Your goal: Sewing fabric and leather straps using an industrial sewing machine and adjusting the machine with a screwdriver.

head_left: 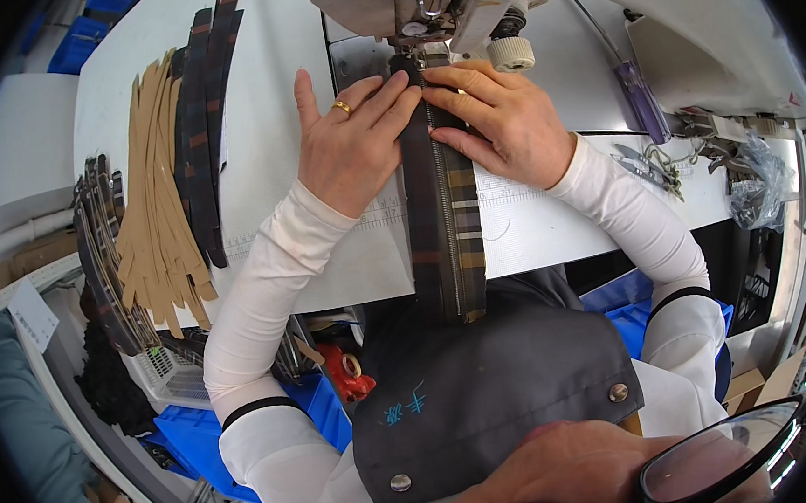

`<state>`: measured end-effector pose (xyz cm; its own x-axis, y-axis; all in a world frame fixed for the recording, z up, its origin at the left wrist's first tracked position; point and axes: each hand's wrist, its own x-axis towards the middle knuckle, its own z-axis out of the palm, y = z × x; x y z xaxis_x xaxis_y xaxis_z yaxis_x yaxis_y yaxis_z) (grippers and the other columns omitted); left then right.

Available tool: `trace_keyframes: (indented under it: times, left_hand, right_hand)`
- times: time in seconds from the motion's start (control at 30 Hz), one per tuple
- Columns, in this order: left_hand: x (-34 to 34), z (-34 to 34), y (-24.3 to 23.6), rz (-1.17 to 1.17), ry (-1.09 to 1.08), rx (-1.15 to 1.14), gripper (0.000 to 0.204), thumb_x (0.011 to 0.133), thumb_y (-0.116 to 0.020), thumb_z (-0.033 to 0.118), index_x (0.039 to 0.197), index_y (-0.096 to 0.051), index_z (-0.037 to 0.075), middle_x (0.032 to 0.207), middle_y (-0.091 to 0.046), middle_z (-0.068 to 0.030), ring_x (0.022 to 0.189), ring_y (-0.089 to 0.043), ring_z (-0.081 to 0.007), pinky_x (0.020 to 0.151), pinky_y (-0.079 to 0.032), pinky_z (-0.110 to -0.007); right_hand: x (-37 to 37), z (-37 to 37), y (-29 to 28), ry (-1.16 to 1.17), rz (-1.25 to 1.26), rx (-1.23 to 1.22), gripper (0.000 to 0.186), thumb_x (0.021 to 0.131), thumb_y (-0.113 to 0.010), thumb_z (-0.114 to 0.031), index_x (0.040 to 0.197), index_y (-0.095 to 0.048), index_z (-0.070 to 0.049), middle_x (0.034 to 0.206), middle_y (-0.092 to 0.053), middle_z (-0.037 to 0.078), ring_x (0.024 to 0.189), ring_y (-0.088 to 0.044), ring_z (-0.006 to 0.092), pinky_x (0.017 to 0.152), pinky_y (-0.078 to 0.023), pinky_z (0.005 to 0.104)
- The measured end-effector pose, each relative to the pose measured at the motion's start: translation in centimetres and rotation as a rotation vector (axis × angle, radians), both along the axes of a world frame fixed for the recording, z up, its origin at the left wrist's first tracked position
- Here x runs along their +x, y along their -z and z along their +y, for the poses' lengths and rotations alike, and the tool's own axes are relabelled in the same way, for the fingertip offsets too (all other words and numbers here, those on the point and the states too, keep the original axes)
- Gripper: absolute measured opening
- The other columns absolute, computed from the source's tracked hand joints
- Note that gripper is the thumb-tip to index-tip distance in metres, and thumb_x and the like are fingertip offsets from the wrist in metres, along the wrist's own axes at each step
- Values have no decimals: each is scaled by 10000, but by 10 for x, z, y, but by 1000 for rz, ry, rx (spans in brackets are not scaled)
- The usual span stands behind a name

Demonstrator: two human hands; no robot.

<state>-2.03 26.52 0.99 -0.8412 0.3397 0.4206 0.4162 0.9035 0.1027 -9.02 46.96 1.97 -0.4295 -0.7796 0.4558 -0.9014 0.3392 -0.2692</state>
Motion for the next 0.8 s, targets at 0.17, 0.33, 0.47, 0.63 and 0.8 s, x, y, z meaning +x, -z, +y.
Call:
trace_keyframes:
  times: [0.17, 0.33, 0.47, 0.63, 0.8]
  left_hand:
    - [0, -4, -1, -33, -1, 13, 436, 761, -685, 157, 1193, -631, 190, 1261, -588, 61, 1097, -544, -163, 1040, -143, -638]
    - [-5, -5, 1, -14, 5, 38, 444, 756, -692, 163, 1194, -632, 203, 1261, -586, 72, 1088, -540, -165, 1046, -137, -625]
    - [-5, -6, 3, -21, 9, 52, 432, 766, -685, 172, 1194, -634, 205, 1260, -585, 81, 1076, -546, -160, 1056, -130, -612]
    - [-13, -8, 6, -5, -3, 51, 424, 770, -681, 179, 1192, -639, 204, 1255, -592, 81, 1058, -554, -151, 1059, -129, -610]
    - [-18, -9, 7, 6, -3, 27, 412, 778, -681, 207, 1189, -647, 200, 1239, -607, 72, 1051, -559, -152, 1056, -131, -614]
  right_hand:
    - [0, 1, -2, 2, -14, 24, 382, 786, -709, -227, 1118, -628, -57, 1189, -591, 81, 1044, -574, 275, 790, -490, 351]
    - [-2, 1, -2, 15, -5, 65, 390, 791, -707, -226, 1134, -624, -59, 1199, -586, 78, 1049, -569, 276, 797, -492, 352]
    - [-3, 0, -2, 21, 1, 65, 387, 794, -705, -221, 1136, -624, -59, 1204, -585, 75, 1054, -568, 275, 803, -496, 350]
    - [-8, -3, 0, 26, 38, 24, 378, 798, -701, -216, 1139, -625, -71, 1203, -589, 67, 988, -599, 254, 731, -526, 317]
    - [-11, -5, 2, 66, 39, 17, 338, 811, -681, -270, 1078, -649, -66, 999, -646, 70, 900, -582, 255, 776, -486, 346]
